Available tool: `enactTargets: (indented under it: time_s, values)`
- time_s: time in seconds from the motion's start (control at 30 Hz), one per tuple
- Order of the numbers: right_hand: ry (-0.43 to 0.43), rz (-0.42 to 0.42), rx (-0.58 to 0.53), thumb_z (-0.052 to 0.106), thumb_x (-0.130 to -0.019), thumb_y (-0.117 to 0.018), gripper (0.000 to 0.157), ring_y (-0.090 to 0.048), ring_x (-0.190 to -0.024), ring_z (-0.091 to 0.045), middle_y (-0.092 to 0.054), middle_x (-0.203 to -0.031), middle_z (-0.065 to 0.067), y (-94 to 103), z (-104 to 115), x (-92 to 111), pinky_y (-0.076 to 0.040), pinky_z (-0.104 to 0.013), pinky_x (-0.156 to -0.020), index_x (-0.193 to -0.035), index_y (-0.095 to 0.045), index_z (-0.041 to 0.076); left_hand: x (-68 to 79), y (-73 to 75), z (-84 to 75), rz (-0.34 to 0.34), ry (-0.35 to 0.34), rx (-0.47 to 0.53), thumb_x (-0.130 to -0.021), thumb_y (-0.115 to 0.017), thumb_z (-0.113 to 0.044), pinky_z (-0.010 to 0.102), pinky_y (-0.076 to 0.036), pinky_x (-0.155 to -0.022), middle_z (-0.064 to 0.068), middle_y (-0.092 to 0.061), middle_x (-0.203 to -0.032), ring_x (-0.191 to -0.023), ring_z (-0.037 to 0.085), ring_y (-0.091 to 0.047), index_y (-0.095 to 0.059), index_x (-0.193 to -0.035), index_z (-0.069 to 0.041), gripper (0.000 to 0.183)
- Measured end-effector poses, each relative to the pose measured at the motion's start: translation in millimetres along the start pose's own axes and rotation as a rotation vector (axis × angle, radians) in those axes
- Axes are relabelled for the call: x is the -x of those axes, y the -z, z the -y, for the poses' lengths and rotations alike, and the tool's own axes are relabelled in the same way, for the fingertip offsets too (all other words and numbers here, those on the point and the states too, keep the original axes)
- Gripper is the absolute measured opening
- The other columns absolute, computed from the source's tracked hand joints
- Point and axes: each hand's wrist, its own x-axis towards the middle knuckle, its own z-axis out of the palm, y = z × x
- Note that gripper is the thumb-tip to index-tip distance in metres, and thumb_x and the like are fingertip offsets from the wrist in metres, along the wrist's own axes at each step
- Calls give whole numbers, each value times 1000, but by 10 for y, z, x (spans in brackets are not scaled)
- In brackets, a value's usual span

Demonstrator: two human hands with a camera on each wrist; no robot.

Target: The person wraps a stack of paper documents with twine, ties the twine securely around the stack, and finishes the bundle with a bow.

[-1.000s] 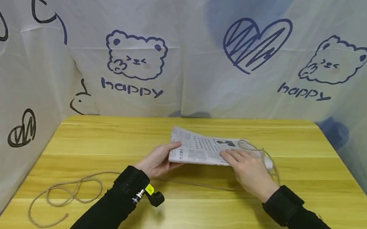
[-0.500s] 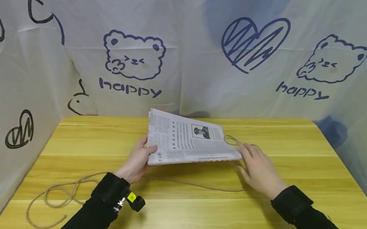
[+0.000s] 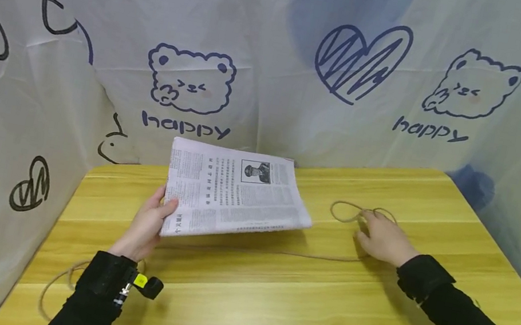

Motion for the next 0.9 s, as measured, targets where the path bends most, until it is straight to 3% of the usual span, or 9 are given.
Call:
enactTargets:
  time_s: [0.13, 0.23, 0.47, 0.57, 0.7, 0.8, 0.9]
  values:
    - [97, -93, -132, 19, -97, -53, 45, -44, -121, -43, -48, -132, -25, 47, 89, -35, -38, -56, -97, -137, -43, -1, 52, 160, -45, -24, -14, -8, -104, -35, -27, 22, -53, -70, -7, -64, -106, -88, 7, -65, -22, -149, -13, 49]
    - [164, -138, -236, 20, -99, -51, 43, -46, -120, -39, -48, -134, -21, 88, 196, -52, -41, -52, -97, -138, -43, 2, 79, 260, -67, 0, -38, 32, -103, -38, -26, 21, -54, -68, -6, -65, -103, -86, 7, -65, -23, -148, -10, 50]
    - [137, -114, -578, 26, -101, -47, 44, -51, -117, -35, -52, -130, -23, 191, 405, -106, -42, -51, -96, -136, -43, 0, 102, 395, -67, 213, -95, 101, -103, -38, -21, 26, -56, -67, -1, -68, -105, -83, 14, -68, -22, -150, -11, 50]
    - [113, -26, -775, 26, -102, -46, 46, -50, -118, -39, -49, -131, -27, 234, 467, -117, -42, -52, -97, -137, -40, -2, 100, 411, -68, 321, -106, 66, -104, -37, -20, 28, -56, -65, 2, -68, -105, -81, 16, -68, -25, -149, -12, 47]
    - [81, 165, -1026, 28, -103, -42, 50, -48, -119, -43, -44, -132, -33, 240, 570, -121, -40, -55, -98, -140, -33, -4, 84, 392, -61, 487, -110, 51, -105, -32, -14, 31, -57, -64, 6, -67, -106, -82, 20, -69, -29, -148, -13, 43]
    - [72, 348, -1122, 32, -105, -36, 53, -49, -117, -42, -44, -132, -32, 196, 679, -110, -40, -55, -98, -142, -30, -5, 52, 354, -44, 580, -91, 64, -105, -29, -10, 33, -57, -65, 8, -66, -110, -84, 22, -69, -29, -149, -14, 44]
    - [103, 551, -1154, 37, -105, -29, 56, -54, -114, -36, -49, -131, -25, 136, 792, -68, -44, -49, -95, -143, -28, -4, 7, 304, -25, 615, -58, 53, -105, -30, -9, 34, -57, -65, 9, -66, -111, -84, 23, -69, -26, -150, -11, 45]
